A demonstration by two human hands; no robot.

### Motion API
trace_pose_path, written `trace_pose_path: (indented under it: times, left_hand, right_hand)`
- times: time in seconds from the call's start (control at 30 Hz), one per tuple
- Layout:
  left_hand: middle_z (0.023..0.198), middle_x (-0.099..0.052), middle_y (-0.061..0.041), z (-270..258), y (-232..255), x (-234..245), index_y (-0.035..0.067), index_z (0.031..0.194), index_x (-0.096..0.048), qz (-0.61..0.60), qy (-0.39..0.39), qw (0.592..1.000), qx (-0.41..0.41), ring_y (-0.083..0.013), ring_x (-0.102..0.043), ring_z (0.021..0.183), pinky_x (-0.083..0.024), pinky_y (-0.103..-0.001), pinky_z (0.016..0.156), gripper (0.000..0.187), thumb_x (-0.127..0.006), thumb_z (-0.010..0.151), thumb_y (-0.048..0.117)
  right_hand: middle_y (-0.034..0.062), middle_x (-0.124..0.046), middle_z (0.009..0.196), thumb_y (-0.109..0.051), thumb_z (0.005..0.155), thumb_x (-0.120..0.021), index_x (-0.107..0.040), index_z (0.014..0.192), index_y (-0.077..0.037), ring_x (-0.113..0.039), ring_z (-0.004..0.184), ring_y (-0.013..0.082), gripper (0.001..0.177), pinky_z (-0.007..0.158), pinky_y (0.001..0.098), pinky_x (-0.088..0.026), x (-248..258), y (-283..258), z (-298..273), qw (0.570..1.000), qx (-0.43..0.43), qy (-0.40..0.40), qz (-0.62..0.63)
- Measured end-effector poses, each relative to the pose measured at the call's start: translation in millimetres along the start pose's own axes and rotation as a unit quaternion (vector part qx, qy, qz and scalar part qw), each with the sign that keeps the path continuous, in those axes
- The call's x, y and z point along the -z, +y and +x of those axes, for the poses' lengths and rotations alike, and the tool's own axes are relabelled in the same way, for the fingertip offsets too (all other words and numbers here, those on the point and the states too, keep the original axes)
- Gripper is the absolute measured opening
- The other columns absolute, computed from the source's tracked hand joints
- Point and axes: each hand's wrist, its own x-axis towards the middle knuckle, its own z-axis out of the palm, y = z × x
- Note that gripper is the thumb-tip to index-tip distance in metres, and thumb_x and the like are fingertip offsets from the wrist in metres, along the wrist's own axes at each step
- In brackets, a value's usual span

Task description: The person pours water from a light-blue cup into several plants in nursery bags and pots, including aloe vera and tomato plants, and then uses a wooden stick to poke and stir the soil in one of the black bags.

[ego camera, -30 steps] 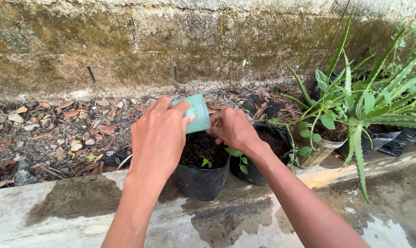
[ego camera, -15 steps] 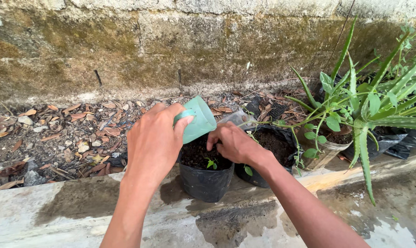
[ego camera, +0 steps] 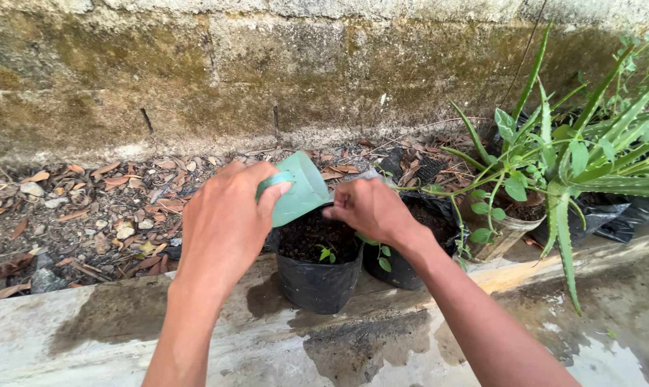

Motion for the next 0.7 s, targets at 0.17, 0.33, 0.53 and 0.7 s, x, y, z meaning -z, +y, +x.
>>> trace_pose_path:
  times: [0.17,0.33,0.53,0.7]
  left_hand:
    - [0.098,-0.071,-0.016,0,2,-1,0.014,0.108,-0.076,0.01,0.005,1.0,-0.009,-0.0387,-0.069,0.092,-0.052,-0.052,0.077,0.025,-0.068,0.093,0.033]
    - [0.1,-0.072,-0.015,1,2,1,0.015,0.108,-0.076,-0.002,0.002,1.0,-0.013,-0.0386,-0.069,0.092,-0.053,-0.052,0.077,0.026,-0.068,0.092,0.034]
    - [0.102,-0.073,-0.016,2,-3,7,0.013,0.109,-0.077,0.001,0.035,0.999,-0.033,-0.04,-0.069,0.092,-0.052,-0.053,0.074,0.027,-0.069,0.092,0.033]
    - [0.099,-0.073,-0.014,4,-3,21,0.014,0.112,-0.076,0.02,0.01,0.999,-0.033,-0.0392,-0.069,0.089,-0.052,-0.052,0.077,0.029,-0.071,0.09,0.033]
  right_hand:
    - [0.0162,-0.079,0.096,-0.007,0.063,-0.083,-0.081,0.097,-0.008,-0.073,0.085,0.0336,0.035,0.078,0.0491,-0.057,-34,22,11,0.934,0.307,0.178,0.027]
    - [0.0203,-0.074,0.093,0.002,0.073,-0.078,-0.075,0.1,0.0,-0.073,0.084,0.0326,0.027,0.076,0.044,-0.058,-19,11,2,0.966,0.16,0.185,0.083]
    - [0.0139,-0.078,0.091,-0.003,0.08,-0.077,-0.074,0.097,-0.002,-0.077,0.084,0.0244,0.018,0.076,0.0363,-0.062,-8,-4,-2,0.986,0.077,0.098,0.113]
    - [0.0157,-0.077,0.1,0.003,0.071,-0.077,-0.077,0.095,-0.002,-0.074,0.093,0.0275,0.024,0.082,0.0378,-0.06,-9,4,0,0.968,0.185,0.15,0.077]
